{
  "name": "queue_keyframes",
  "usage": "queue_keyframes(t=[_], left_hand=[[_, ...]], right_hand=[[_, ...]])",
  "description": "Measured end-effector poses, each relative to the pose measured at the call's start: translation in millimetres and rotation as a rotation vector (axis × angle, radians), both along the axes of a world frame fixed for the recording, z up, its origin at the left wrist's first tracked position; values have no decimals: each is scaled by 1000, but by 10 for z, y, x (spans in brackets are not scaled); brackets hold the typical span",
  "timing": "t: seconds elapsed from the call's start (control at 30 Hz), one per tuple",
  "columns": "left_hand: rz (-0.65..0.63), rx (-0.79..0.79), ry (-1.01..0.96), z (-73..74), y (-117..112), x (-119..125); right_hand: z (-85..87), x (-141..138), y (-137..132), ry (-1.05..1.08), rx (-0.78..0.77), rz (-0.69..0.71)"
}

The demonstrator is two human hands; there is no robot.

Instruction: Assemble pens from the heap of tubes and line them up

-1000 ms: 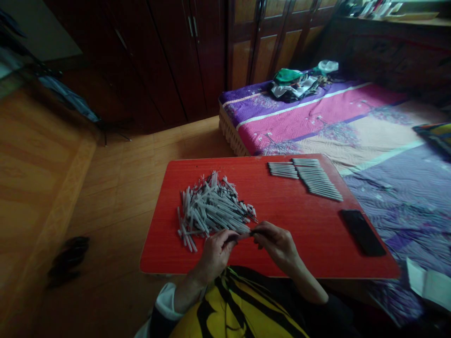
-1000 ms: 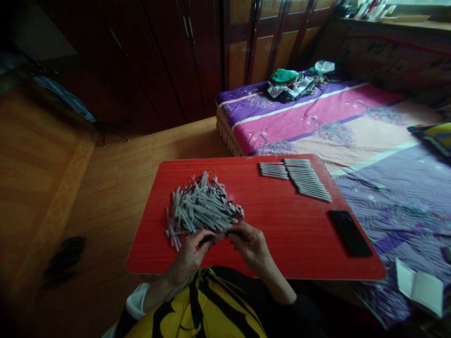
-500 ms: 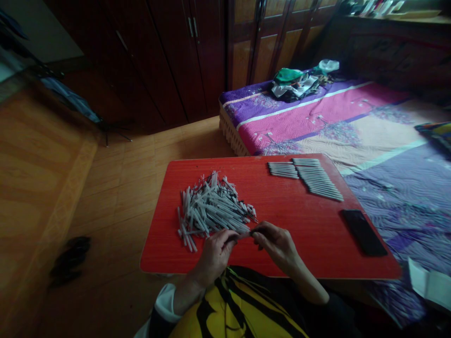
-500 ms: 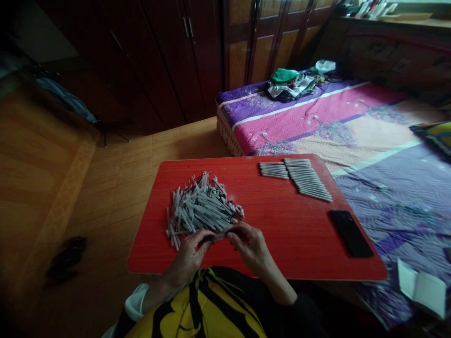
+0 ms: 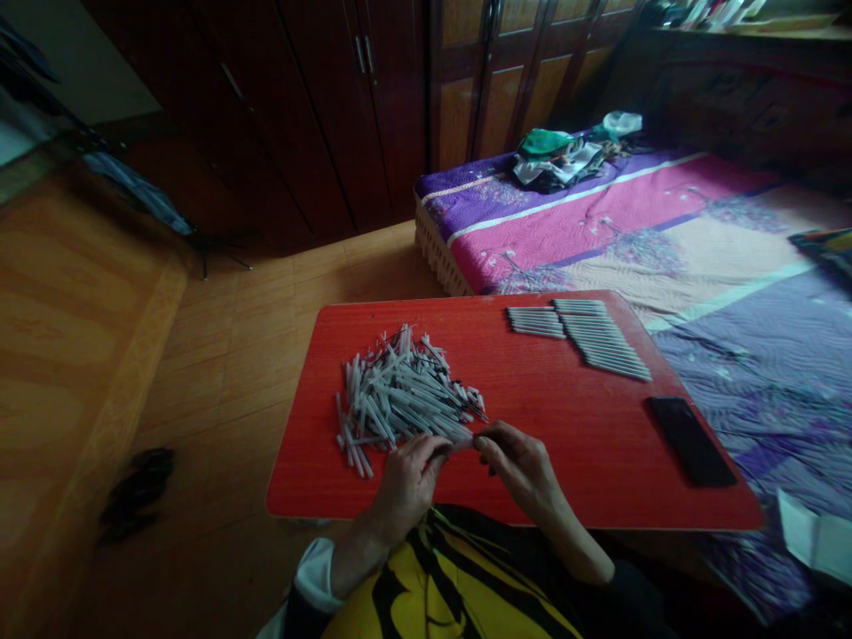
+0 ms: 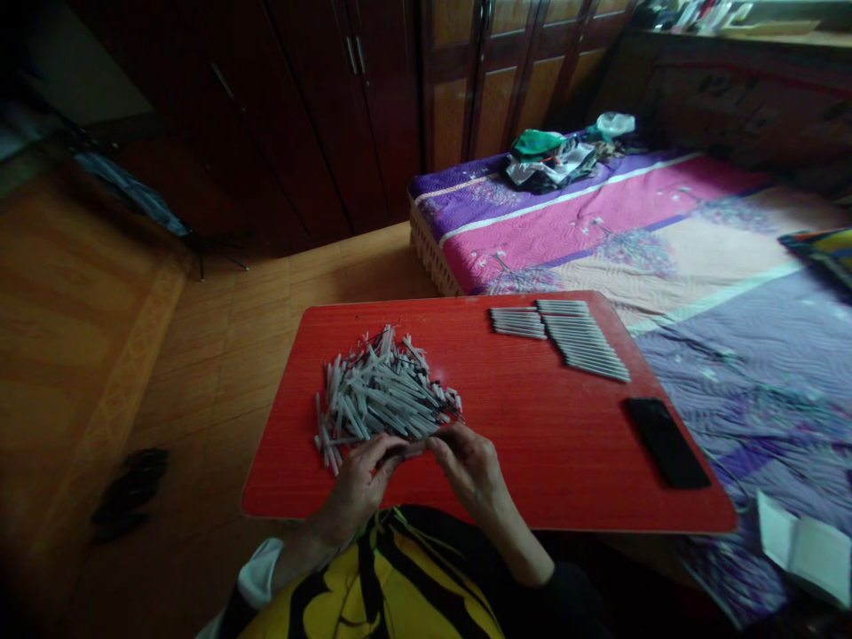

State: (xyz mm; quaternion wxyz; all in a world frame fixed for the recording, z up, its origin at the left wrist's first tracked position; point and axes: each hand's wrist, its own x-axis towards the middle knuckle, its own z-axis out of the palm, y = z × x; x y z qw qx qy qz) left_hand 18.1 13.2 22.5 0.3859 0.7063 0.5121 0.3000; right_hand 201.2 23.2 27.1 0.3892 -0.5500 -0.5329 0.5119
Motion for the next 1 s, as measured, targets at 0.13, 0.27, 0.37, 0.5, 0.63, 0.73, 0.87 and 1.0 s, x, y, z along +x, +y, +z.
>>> queue_keyframes(t=[0.13, 0.27, 0.37, 0.5, 0.63, 0.73, 0.87, 1.0], left_hand=[[-3, -4, 9, -17, 1, -5], [-16, 21, 36, -18, 1, 1], [-13, 19, 46, 0, 2, 10], [-14, 8, 41, 5, 1, 14], [-29, 21, 47, -10, 0, 18], [-23, 16, 40, -20, 3, 21], [-6, 3, 44, -27, 2, 19], [-33, 11, 60, -23, 5, 19]], right_hand=[[-6, 18, -2, 73, 34, 21], [-9, 34, 11, -80, 62, 26], [-4, 42, 15, -123, 48, 26], [25, 46, 13, -16, 66, 61], [36, 38, 18, -176, 150, 37], [38, 36, 26, -198, 142, 20], [29, 42, 32, -51, 105, 48], [-7, 50, 33, -146, 117, 42]])
